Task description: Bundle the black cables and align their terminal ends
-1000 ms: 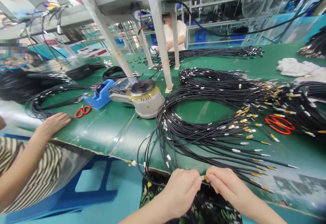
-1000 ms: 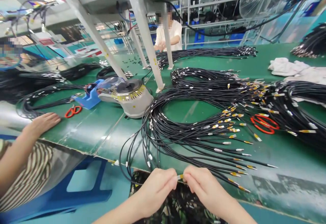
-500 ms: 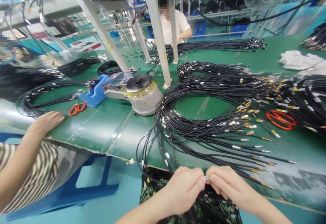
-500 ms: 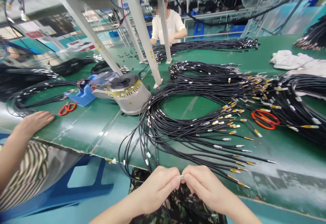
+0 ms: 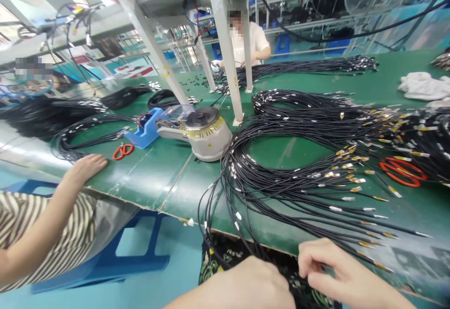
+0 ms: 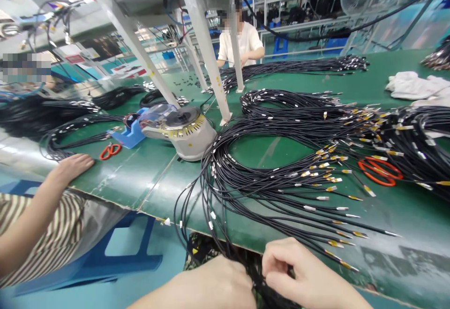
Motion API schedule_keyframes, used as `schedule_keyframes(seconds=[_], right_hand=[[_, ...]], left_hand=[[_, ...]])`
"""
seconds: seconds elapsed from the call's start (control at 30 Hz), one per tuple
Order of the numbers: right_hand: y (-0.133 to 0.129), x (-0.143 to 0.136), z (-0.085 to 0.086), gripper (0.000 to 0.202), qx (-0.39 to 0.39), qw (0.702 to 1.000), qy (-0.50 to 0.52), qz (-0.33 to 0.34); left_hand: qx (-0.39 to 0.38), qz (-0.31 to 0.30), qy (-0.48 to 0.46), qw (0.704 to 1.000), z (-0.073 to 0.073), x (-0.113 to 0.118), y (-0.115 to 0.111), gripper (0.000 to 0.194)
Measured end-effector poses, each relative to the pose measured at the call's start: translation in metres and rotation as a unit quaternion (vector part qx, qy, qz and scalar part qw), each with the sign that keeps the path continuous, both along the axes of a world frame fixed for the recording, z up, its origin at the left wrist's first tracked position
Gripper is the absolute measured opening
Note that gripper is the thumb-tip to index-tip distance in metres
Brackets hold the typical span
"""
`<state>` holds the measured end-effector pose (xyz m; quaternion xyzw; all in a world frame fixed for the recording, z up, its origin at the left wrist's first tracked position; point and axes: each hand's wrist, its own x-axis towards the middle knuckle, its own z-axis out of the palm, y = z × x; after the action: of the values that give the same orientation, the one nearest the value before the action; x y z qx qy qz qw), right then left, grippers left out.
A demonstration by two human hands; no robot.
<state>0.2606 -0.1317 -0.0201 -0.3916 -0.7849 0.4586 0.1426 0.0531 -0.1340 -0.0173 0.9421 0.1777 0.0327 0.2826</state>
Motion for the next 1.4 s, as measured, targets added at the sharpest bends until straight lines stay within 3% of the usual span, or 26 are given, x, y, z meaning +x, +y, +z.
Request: schedule_keyframes(seconds=[0.07, 0.17, 0.3, 0.37, 0.5, 0.67, 0.8, 0.97, 1.07, 1.2, 1.27, 1.33, 1.4], right_hand=[[0.002, -0.001, 0.001, 0.016, 0.024, 1.000, -0.010, -0.013], [0.016, -0.018, 0.003, 0.021, 0.121, 0.990, 0.008, -0.076], [0.052, -0.066, 0.007, 0.023, 0.299, 0.951, -0.023, -0.075], [0.071, -0.093, 0.008, 0.021, 0.340, 0.934, -0.105, -0.045], [0.094, -0.129, 0.006, 0.016, 0.357, 0.917, -0.169, -0.061], [0.097, -0.134, 0.009, 0.013, 0.358, 0.908, -0.213, -0.048], [0.094, -0.115, 0.022, 0.016, 0.362, 0.906, -0.218, -0.024], [0.094, -0.056, 0.032, 0.014, 0.373, 0.901, -0.221, -0.034], [0.085, -0.032, 0.027, 0.020, 0.384, 0.894, -0.222, -0.057], [0.061, -0.042, 0.014, 0.028, 0.447, 0.879, -0.160, -0.053], [0.050, -0.055, 0.008, 0.031, 0.471, 0.875, -0.107, -0.041], [0.046, -0.063, 0.004, 0.032, 0.472, 0.877, -0.076, -0.036], [0.048, -0.062, 0.001, 0.028, 0.463, 0.882, -0.076, -0.037]], left_hand=[[0.005, 0.010, -0.054, 0.998, -0.001, -0.008, -0.004, 0.023], [0.022, 0.154, -0.100, 0.983, 0.006, -0.027, 0.005, 0.015], [0.144, 0.345, -0.139, 0.917, 0.011, -0.058, 0.043, 0.017], [0.196, 0.386, -0.121, 0.893, 0.006, -0.070, 0.064, 0.018], [0.210, 0.376, -0.062, 0.900, -0.010, -0.080, 0.085, 0.022], [0.214, 0.335, -0.013, 0.917, -0.016, -0.077, 0.084, 0.026], [0.154, 0.326, -0.084, 0.929, -0.008, -0.084, 0.086, 0.017], [0.092, 0.366, -0.149, 0.914, -0.008, -0.100, 0.094, 0.014], [0.131, 0.370, -0.104, 0.914, -0.010, -0.097, 0.093, 0.014], [0.233, 0.409, -0.125, 0.873, 0.002, -0.076, 0.075, 0.015], [0.172, 0.377, -0.148, 0.898, 0.012, -0.061, 0.060, 0.031], [0.037, 0.320, -0.123, 0.939, 0.021, -0.048, 0.047, 0.050], [-0.044, 0.313, -0.077, 0.945, 0.026, -0.041, 0.041, 0.046]])
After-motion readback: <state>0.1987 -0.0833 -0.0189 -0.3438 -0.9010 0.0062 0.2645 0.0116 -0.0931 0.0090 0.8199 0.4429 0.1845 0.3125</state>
